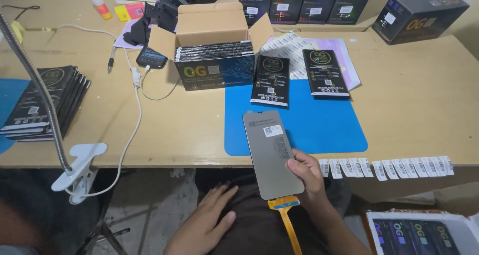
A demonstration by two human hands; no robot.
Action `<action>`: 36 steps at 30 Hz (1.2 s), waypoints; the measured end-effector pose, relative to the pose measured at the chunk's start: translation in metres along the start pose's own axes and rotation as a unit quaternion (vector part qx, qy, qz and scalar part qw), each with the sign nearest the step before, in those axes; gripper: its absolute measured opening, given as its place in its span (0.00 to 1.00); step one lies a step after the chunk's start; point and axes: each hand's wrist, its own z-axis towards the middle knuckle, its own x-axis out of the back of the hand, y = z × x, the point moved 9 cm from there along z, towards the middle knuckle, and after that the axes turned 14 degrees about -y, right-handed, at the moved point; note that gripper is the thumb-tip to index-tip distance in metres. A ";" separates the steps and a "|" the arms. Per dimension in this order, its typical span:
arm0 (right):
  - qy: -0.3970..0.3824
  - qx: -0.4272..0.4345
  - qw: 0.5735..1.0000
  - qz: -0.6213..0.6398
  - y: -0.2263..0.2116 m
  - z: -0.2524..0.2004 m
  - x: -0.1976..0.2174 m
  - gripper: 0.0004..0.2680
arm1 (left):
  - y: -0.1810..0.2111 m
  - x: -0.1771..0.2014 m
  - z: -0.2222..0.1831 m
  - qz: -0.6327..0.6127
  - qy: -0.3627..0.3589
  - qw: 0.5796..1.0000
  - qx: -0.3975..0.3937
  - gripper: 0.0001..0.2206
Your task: The person removes replacement mobile screens from boxes, peels off the protective plastic films from both sides, and places them on the table.
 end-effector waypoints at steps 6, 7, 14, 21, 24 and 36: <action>0.008 0.021 1.000 0.015 -0.007 0.002 -0.005 0.17 | 0.099 0.005 -0.067 0.263 0.447 0.720 -0.461 0.13; 0.005 0.019 1.000 0.013 -0.008 -0.001 -0.010 0.17 | 0.096 0.004 -0.056 0.261 0.449 0.720 -0.460 0.13; 0.002 0.042 0.999 -0.013 -0.014 0.003 -0.010 0.17 | 0.110 -0.006 -0.043 0.420 0.639 0.467 -0.444 0.09; -0.035 0.053 0.995 -0.078 -0.017 0.004 -0.015 0.15 | 0.089 0.001 -0.016 0.410 0.634 0.450 -0.477 0.10; -0.043 0.070 0.984 -0.156 -0.008 0.003 -0.010 0.12 | 0.083 0.004 -0.012 0.378 0.598 0.481 -0.518 0.08; -0.093 0.209 0.959 -0.164 -0.025 -0.003 -0.038 0.16 | 0.051 0.021 -0.025 0.202 0.621 0.535 -0.536 0.06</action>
